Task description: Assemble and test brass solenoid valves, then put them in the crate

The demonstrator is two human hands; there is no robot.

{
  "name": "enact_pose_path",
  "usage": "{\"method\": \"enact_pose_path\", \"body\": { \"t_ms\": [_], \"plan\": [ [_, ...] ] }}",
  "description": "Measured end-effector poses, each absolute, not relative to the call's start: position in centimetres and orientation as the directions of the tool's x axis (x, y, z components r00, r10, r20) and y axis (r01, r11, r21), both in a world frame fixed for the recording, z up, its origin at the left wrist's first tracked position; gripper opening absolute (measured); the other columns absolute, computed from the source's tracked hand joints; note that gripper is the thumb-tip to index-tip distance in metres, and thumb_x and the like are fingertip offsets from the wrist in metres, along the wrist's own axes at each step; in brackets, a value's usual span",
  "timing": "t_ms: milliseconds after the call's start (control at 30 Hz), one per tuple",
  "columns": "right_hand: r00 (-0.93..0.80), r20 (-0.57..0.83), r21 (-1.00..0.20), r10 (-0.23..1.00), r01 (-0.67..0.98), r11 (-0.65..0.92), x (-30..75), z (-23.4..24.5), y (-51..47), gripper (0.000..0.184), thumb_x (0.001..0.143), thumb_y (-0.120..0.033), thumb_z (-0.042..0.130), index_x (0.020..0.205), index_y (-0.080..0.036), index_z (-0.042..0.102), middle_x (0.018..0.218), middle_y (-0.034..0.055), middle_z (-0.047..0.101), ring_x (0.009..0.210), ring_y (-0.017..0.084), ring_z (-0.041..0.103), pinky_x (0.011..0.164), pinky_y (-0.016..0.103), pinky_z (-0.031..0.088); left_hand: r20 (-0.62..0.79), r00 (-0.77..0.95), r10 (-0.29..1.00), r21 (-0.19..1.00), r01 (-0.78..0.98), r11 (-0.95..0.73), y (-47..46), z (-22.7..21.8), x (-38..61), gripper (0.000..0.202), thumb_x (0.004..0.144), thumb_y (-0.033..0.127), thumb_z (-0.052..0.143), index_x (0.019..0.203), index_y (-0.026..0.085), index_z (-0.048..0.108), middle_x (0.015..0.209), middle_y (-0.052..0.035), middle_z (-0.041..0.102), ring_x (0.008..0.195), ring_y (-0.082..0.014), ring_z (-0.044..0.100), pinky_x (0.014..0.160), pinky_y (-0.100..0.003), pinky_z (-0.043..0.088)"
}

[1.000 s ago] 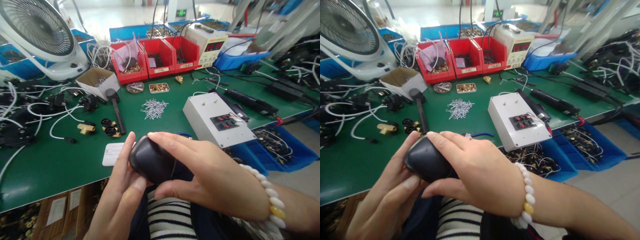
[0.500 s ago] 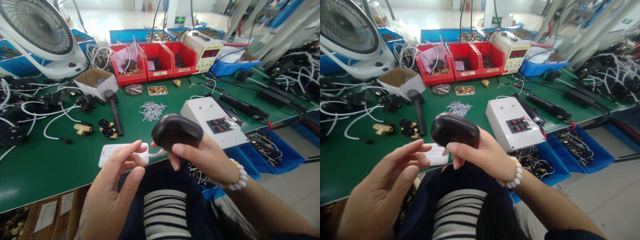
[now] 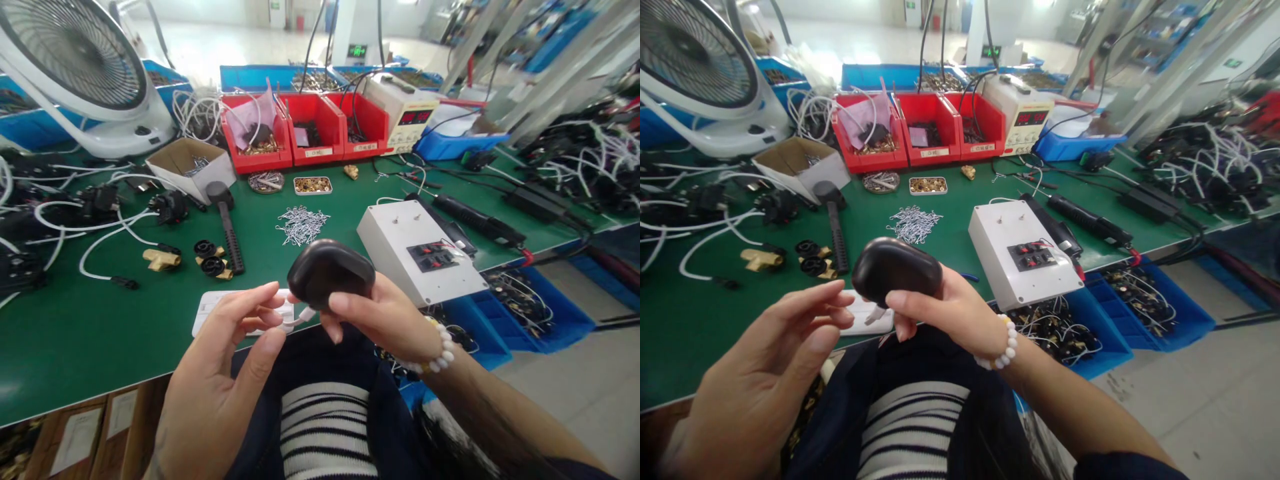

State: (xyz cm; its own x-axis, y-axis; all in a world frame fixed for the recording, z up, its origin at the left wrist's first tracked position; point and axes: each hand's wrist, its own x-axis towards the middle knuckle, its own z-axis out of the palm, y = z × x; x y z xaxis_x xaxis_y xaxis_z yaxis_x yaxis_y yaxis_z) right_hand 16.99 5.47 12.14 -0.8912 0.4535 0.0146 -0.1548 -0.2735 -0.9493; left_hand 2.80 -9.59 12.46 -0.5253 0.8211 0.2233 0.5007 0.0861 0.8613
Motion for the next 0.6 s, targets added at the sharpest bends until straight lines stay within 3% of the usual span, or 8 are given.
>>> {"method": "enact_pose_path", "body": {
  "t_ms": [100, 167, 233, 400, 600],
  "plan": [
    [-0.838, 0.216, -0.976, 0.501, -0.192, 0.1, 17.1, 12.3, 5.2, 0.038, 0.079, -0.015, 0.077, 0.114, -0.021, 0.063, 0.101, 0.0017, 0.07, 0.089, 0.014, 0.066, 0.084, 0.027, 0.055, 0.235, -0.521, 0.82, 0.872, 0.487, 0.059, -9.5, 11.7, 2.5, 0.03, 0.093, 0.036, 0.062, 0.122, 0.036, 0.061, 0.114, 0.0034, 0.066, 0.094, -0.0107, 0.067, 0.084, -0.019, 0.055],
    [-0.814, 0.379, -0.905, 0.44, -0.226, 0.361, 17.1, 12.4, 5.0, 0.041, 0.079, -0.009, 0.074, 0.117, -0.021, 0.063, 0.117, 0.0049, 0.068, 0.111, 0.018, 0.062, 0.1, 0.032, 0.05, 0.263, -0.496, 0.827, 0.86, 0.51, 0.032, -9.6, 11.2, 2.3, 0.033, 0.091, 0.035, 0.065, 0.123, 0.037, 0.059, 0.121, 0.0031, 0.062, 0.101, -0.0125, 0.065, 0.089, -0.022, 0.054],
    [-0.803, 0.467, -0.825, 0.37, -0.245, 0.509, 17.1, 12.4, 4.8, 0.04, 0.084, -0.007, 0.068, 0.121, -0.02, 0.063, 0.121, 0.0075, 0.066, 0.117, 0.018, 0.059, 0.104, 0.034, 0.048, 0.302, -0.46, 0.835, 0.842, 0.54, -0.007, -9.8, 10.9, 2.1, 0.036, 0.089, 0.031, 0.066, 0.124, 0.038, 0.058, 0.125, 0.0031, 0.06, 0.108, -0.0144, 0.062, 0.093, -0.024, 0.052],
    [-0.781, 0.528, -0.759, 0.334, -0.257, 0.598, 17.0, 12.1, 4.6, 0.037, 0.088, -0.008, 0.063, 0.124, -0.018, 0.061, 0.121, 0.0106, 0.065, 0.116, 0.018, 0.06, 0.102, 0.033, 0.05, 0.363, -0.418, 0.833, 0.786, 0.618, -0.033, -9.7, 10.7, 1.9, 0.042, 0.086, 0.018, 0.066, 0.124, 0.034, 0.058, 0.124, 0.0032, 0.062, 0.117, -0.0147, 0.058, 0.101, -0.024, 0.048],
    [-0.793, 0.534, -0.761, 0.291, -0.302, 0.574, 17.2, 12.0, 4.6, 0.03, 0.094, -0.014, 0.06, 0.123, -0.022, 0.065, 0.127, 0.0088, 0.065, 0.119, 0.017, 0.06, 0.105, 0.032, 0.048, 0.367, -0.393, 0.843, 0.705, 0.709, 0.024, -8.9, 10.5, 1.7, 0.03, 0.09, 0.023, 0.057, 0.119, 0.026, 0.062, 0.124, -0.0019, 0.066, 0.115, -0.019, 0.062, 0.101, -0.033, 0.05]
  ]
}}
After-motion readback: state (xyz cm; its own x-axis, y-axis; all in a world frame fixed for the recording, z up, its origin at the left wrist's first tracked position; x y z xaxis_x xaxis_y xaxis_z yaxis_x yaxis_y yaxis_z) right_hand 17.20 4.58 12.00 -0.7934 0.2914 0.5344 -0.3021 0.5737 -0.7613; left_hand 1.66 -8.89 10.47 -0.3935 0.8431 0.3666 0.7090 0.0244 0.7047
